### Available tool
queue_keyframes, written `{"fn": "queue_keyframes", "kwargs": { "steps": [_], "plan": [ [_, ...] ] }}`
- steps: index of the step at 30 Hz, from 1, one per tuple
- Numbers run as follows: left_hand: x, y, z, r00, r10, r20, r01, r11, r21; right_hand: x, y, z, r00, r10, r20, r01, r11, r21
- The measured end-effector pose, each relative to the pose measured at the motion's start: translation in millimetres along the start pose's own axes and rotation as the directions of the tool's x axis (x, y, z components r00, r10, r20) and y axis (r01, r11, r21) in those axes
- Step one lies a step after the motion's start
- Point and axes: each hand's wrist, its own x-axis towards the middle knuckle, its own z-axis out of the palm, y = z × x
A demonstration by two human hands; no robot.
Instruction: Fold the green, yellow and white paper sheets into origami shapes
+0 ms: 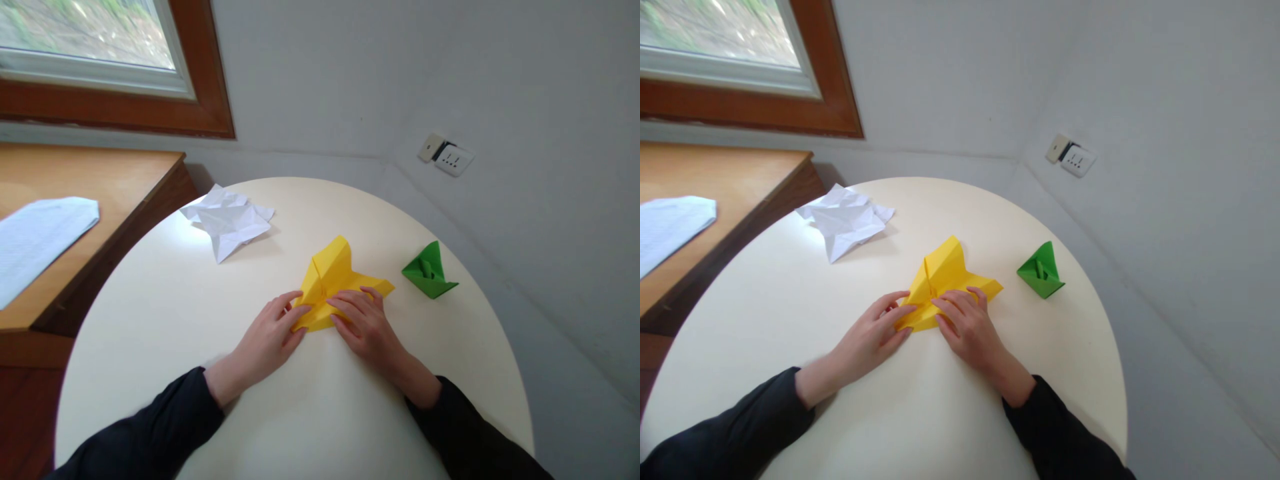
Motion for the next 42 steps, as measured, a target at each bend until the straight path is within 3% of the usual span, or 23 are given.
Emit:
{"fn": "queue_keyframes", "kwargs": {
  "steps": [10,20,42],
  "plan": [
    [0.0,0.0,0.5,1.000,-0.019,0.002,0.019,0.999,-0.040,-1.0,0.9,0.7,0.999,0.038,0.020,-0.038,0.999,0.003],
    [1.3,-0.3,-0.3,0.999,0.026,0.024,-0.027,0.999,0.019,-4.2,3.2,2.7,0.991,0.120,0.064,-0.117,0.992,-0.047],
    [1.2,-2.1,1.2,0.997,0.058,0.052,-0.061,0.997,0.042,-4.6,3.1,3.6,0.993,0.095,0.064,-0.095,0.995,-0.006]
  ]
}}
